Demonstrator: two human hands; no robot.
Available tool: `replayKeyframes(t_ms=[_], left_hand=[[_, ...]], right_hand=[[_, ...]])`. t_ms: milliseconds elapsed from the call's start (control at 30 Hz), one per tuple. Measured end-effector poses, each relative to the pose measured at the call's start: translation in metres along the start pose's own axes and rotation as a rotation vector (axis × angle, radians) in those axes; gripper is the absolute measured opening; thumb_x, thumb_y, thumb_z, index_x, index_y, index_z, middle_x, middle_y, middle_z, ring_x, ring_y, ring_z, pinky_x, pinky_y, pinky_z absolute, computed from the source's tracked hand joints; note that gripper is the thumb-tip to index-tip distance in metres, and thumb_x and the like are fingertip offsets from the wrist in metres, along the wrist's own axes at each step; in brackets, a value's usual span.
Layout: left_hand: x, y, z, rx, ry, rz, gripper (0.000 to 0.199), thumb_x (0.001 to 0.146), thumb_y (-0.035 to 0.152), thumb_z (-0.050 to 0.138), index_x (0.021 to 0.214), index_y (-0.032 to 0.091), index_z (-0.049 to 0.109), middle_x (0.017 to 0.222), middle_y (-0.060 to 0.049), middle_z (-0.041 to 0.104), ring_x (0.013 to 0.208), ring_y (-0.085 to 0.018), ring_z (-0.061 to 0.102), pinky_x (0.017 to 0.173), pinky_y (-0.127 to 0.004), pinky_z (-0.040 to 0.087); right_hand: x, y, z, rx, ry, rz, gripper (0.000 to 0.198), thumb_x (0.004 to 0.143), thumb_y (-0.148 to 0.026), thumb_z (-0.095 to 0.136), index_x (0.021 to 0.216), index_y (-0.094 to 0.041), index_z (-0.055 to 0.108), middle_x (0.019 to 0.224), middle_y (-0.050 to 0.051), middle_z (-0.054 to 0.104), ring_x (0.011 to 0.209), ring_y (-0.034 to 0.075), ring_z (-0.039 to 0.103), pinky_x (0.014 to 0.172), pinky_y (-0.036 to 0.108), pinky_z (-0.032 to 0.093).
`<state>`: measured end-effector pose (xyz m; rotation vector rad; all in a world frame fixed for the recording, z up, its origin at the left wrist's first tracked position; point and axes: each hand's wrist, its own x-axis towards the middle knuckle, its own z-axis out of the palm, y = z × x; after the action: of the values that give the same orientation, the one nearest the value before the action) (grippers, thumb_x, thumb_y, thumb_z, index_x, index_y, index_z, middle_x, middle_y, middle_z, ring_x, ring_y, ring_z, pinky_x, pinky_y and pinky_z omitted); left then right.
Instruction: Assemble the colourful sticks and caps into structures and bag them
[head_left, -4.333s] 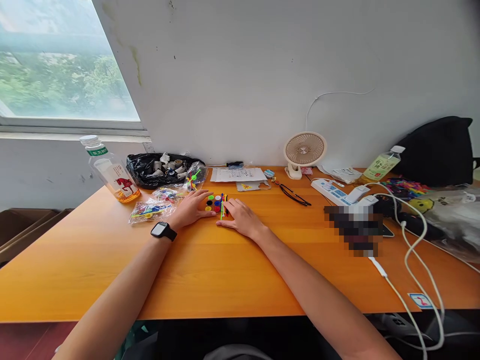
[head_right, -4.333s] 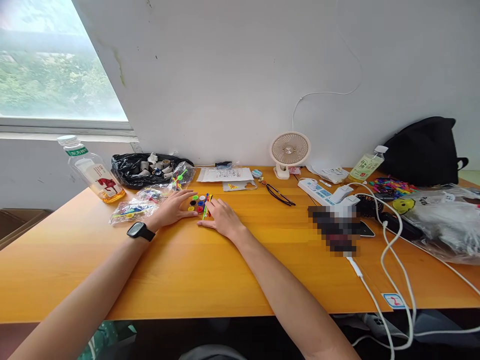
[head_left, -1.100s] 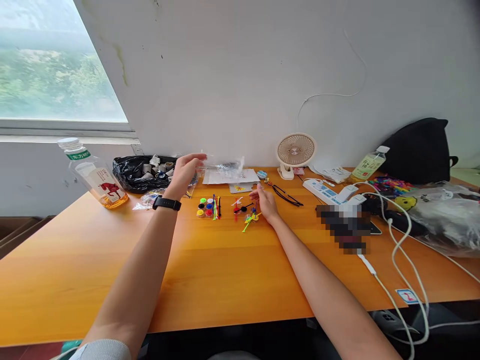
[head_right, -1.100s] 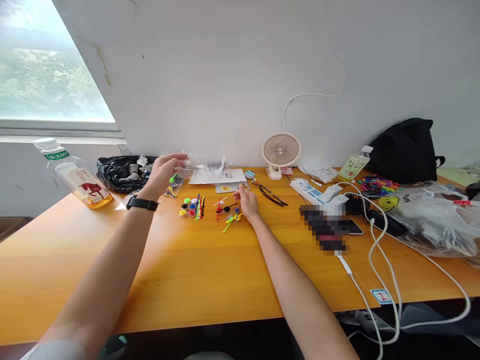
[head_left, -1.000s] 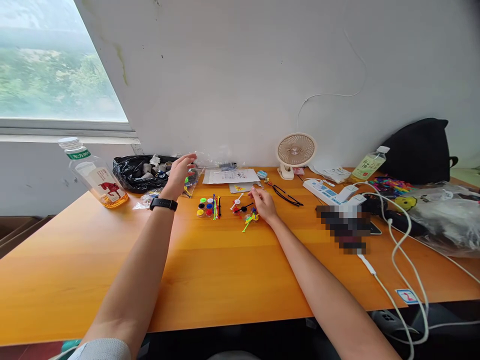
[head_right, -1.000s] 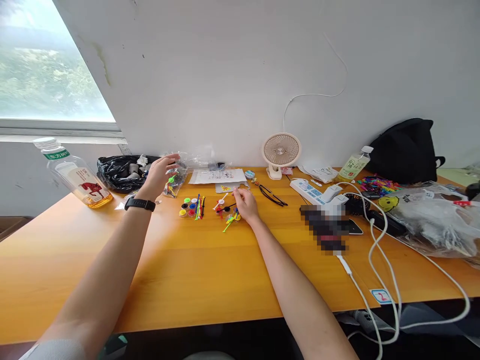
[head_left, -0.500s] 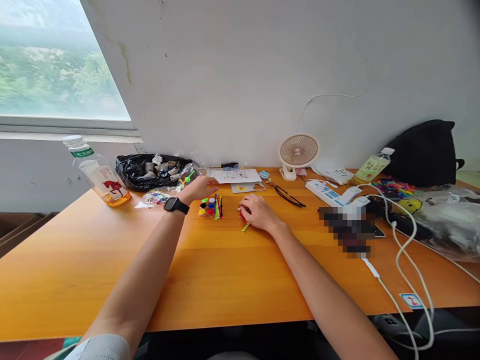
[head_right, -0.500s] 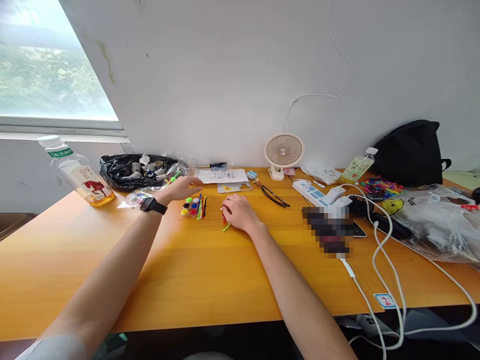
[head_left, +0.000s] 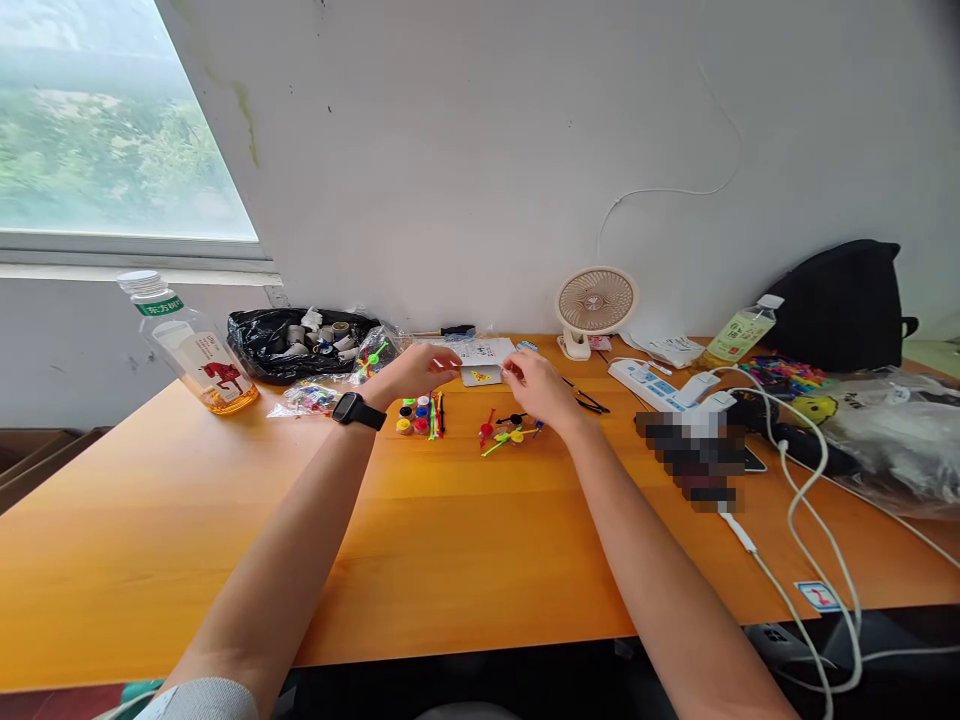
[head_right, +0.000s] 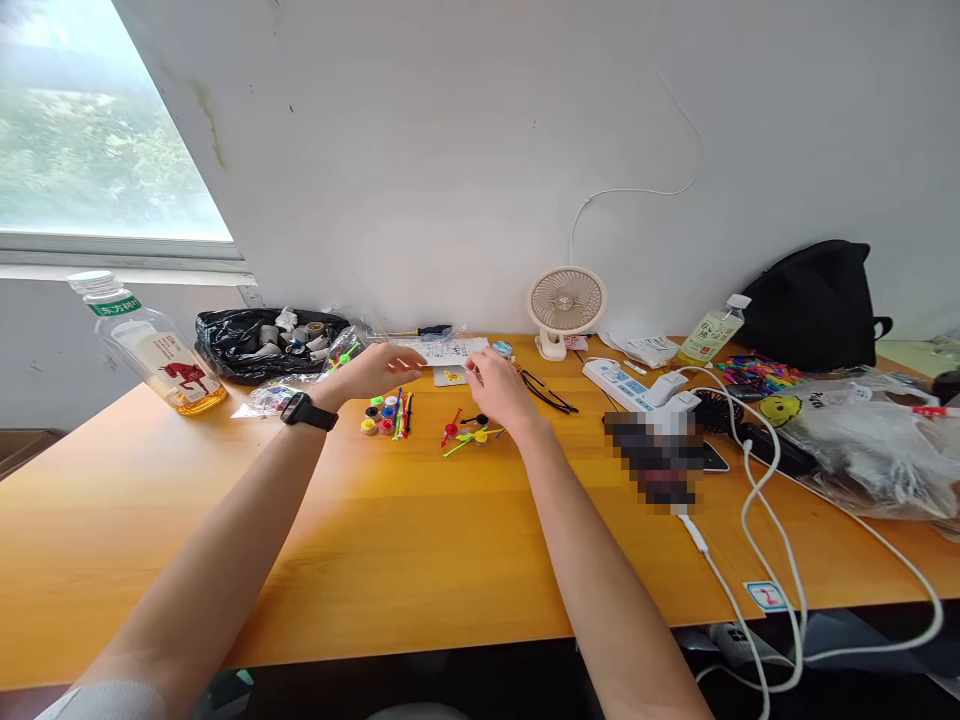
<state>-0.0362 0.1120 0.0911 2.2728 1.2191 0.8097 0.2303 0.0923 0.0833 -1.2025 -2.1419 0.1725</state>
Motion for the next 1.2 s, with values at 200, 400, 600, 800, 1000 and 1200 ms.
replayKeyframes(t_ms=[200, 400, 600, 800, 1000, 1200], left_hand=[[0.001, 0.027, 0.004, -0.123, 0.102, 0.090, 0.034, 0.093, 0.044, 0.067, 0.117, 0.022, 0.076, 0.112, -0.009, 0.079, 0.093, -0.023, 0.075, 0.086, -0.034, 0.059], [0.000, 0.032, -0.001, -0.141, 0.193, 0.103, 0.025, 0.090, 0.029, 0.067, 0.111, 0.018, 0.074, 0.099, -0.008, 0.078, 0.085, -0.022, 0.075, 0.079, -0.032, 0.060], [0.000, 0.040, 0.002, -0.149, 0.213, 0.141, 0.031, 0.083, 0.026, 0.073, 0.112, 0.016, 0.070, 0.096, -0.008, 0.078, 0.081, -0.020, 0.074, 0.077, -0.031, 0.061], [0.001, 0.043, 0.005, -0.236, 0.174, 0.159, 0.019, 0.083, 0.028, 0.073, 0.098, 0.015, 0.069, 0.088, -0.006, 0.078, 0.079, -0.019, 0.076, 0.075, -0.030, 0.062], [-0.001, 0.041, 0.002, -0.241, 0.063, 0.124, 0.020, 0.080, 0.030, 0.079, 0.092, 0.015, 0.074, 0.084, -0.007, 0.079, 0.080, -0.021, 0.077, 0.077, -0.030, 0.062], [-0.001, 0.027, 0.009, -0.307, -0.113, 0.065, 0.018, 0.070, 0.022, 0.082, 0.079, 0.015, 0.068, 0.076, -0.005, 0.077, 0.073, -0.019, 0.075, 0.065, -0.025, 0.058]], right_hand=[[0.051, -0.016, 0.020, 0.598, -0.122, 0.093, 0.021, 0.097, -0.039, 0.061, 0.086, -0.022, 0.061, 0.070, -0.001, 0.061, 0.062, 0.015, 0.053, 0.059, 0.027, 0.038], [0.060, -0.025, 0.040, 0.855, -0.078, 0.195, 0.043, 0.083, -0.062, 0.075, 0.084, -0.022, 0.059, 0.069, -0.001, 0.061, 0.058, 0.012, 0.051, 0.054, 0.024, 0.038], [0.049, -0.034, 0.033, 0.849, -0.065, 0.211, 0.030, 0.086, -0.048, 0.073, 0.093, -0.023, 0.057, 0.062, -0.003, 0.059, 0.056, 0.014, 0.054, 0.051, 0.025, 0.038], [0.047, -0.034, 0.023, 0.901, -0.150, 0.252, 0.017, 0.080, -0.029, 0.068, 0.090, -0.022, 0.056, 0.058, -0.005, 0.059, 0.053, 0.012, 0.053, 0.053, 0.023, 0.043], [0.042, -0.023, 0.017, 0.937, -0.308, 0.186, 0.023, 0.075, -0.025, 0.072, 0.086, -0.021, 0.053, 0.061, -0.005, 0.059, 0.056, 0.011, 0.052, 0.053, 0.021, 0.039], [0.036, -0.020, 0.028, 0.830, -0.524, 0.179, 0.020, 0.080, -0.023, 0.068, 0.086, -0.023, 0.049, 0.062, -0.008, 0.051, 0.052, 0.009, 0.043, 0.047, 0.019, 0.032]])
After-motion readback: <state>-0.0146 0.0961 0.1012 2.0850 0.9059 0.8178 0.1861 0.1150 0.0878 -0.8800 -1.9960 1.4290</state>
